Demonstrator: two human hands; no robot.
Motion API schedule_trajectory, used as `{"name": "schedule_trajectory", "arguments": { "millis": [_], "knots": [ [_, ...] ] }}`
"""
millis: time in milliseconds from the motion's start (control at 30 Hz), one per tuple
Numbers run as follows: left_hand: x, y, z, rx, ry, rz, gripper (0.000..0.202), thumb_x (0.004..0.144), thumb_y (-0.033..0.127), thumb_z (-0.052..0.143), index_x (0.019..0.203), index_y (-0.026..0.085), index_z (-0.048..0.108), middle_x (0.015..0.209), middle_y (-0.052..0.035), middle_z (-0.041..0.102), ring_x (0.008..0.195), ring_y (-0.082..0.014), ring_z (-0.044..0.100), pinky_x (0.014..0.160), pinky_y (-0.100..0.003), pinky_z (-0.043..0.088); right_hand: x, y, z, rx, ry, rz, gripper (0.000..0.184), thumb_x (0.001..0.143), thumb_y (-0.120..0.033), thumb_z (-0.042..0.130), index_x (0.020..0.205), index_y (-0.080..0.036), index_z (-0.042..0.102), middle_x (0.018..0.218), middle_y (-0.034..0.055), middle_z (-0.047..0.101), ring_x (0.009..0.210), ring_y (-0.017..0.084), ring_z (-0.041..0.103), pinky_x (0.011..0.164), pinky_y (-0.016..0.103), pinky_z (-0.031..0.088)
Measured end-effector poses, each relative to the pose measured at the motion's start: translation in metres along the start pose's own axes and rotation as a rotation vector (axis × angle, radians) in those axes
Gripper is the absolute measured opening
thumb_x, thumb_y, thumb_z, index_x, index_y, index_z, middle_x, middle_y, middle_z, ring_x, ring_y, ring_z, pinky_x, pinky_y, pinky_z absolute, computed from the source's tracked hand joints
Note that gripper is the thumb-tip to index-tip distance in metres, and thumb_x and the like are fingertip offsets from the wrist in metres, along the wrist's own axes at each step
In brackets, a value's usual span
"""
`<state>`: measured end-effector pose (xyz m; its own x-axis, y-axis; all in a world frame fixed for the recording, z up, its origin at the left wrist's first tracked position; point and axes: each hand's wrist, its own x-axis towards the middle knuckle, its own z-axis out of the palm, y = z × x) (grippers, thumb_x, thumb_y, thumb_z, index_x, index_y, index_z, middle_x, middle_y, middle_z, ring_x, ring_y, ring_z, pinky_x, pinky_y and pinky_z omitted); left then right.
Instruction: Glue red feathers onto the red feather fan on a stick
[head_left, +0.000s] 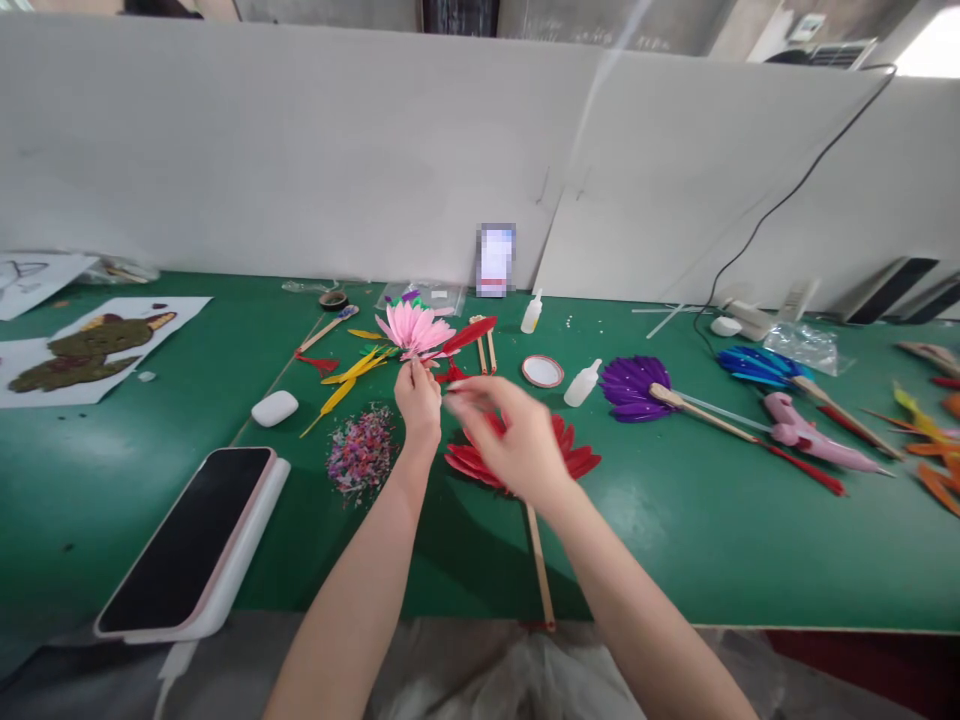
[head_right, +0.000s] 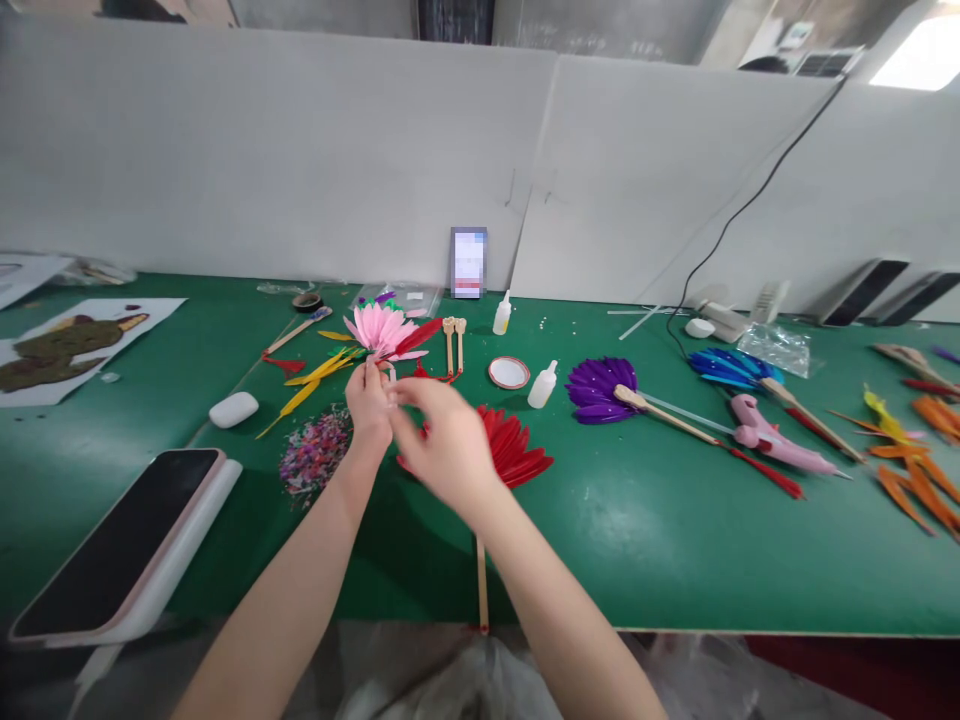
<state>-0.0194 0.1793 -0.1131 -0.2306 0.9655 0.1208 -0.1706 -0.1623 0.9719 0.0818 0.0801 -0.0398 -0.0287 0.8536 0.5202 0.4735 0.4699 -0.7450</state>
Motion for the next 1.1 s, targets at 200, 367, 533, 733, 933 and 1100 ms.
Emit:
{"name": "schedule_trajectory", "arguments": {
  "millis": [200, 367, 533, 733, 933, 1100],
  "knots": [
    [-0.019, 0.02, 0.016, -0.049, -0.161, 0.089, 0.035, 0.087, 0.047, 0.043, 0.069, 0.018, 0.05, 0.043, 0.0091, 0.029, 0.031, -0.0045, 0.029, 0.031, -0.018, 0.022, 0.006, 0.034, -0.037, 0.312, 0.175, 0.475, 0.059, 0.075, -0.058, 0.059, 0.114, -0.014, 0.051, 0.057, -0.0025, 0.062, 0.036, 0.011, 0.054, 0.034, 0.02, 0.041],
    [-0.043, 0.036, 0.014, 0.16, -0.384, 0.148, 0.034, 0.089, 0.045, 0.04, 0.07, 0.018, 0.05, 0.043, 0.0082, 0.036, 0.03, -0.0058, 0.035, 0.033, -0.019, 0.03, 0.018, 0.022, -0.041, 0.347, 0.209, 0.4, 0.048, 0.083, -0.06, 0.044, 0.084, -0.015, 0.063, 0.045, -0.0029, 0.055, 0.031, 0.01, 0.048, 0.033, 0.021, 0.038],
    [-0.045, 0.049, -0.026, 0.543, -0.368, 0.235, 0.032, 0.09, 0.041, 0.039, 0.07, 0.02, 0.052, 0.044, 0.0069, 0.042, 0.037, -0.0079, 0.044, 0.044, -0.02, 0.037, 0.004, 0.009, -0.06, 0.179, 0.132, 0.309, 0.039, 0.089, -0.052, 0.041, 0.078, -0.018, 0.06, 0.043, -0.0059, 0.047, 0.03, 0.008, 0.045, 0.035, 0.02, 0.035],
    [-0.033, 0.067, -0.085, 1.187, -0.395, 0.147, 0.024, 0.078, 0.043, 0.055, 0.068, 0.021, 0.06, 0.058, 0.0033, 0.06, 0.056, -0.0138, 0.056, 0.056, -0.024, 0.038, -0.011, 0.012, -0.08, -0.072, 0.012, 0.246, 0.03, 0.087, -0.043, 0.049, 0.082, -0.018, 0.064, 0.074, 0.0021, 0.062, 0.041, 0.006, 0.044, 0.046, 0.022, 0.038],
    [-0.038, 0.095, -0.091, 1.248, -0.438, 0.08, 0.047, 0.07, 0.047, 0.061, 0.113, 0.026, 0.059, 0.059, 0.0046, 0.056, 0.054, -0.0151, 0.054, 0.05, -0.022, 0.036, -0.012, 0.012, -0.081, -0.131, -0.051, 0.166, 0.019, 0.085, -0.036, 0.054, 0.085, -0.02, 0.065, 0.073, 0.0005, 0.061, 0.048, 0.008, 0.043, 0.054, 0.025, 0.039],
    [-0.075, 0.105, -0.041, 0.803, -0.791, 0.085, 0.032, 0.078, 0.044, 0.058, 0.103, 0.026, 0.066, 0.059, 0.0022, 0.056, 0.047, -0.0123, 0.046, 0.045, -0.022, 0.034, -0.016, 0.003, -0.077, -0.021, -0.185, 0.146, 0.022, 0.084, -0.035, 0.055, 0.099, -0.023, 0.065, 0.053, -0.0057, 0.051, 0.046, 0.01, 0.044, 0.051, 0.023, 0.037]
  ]
}}
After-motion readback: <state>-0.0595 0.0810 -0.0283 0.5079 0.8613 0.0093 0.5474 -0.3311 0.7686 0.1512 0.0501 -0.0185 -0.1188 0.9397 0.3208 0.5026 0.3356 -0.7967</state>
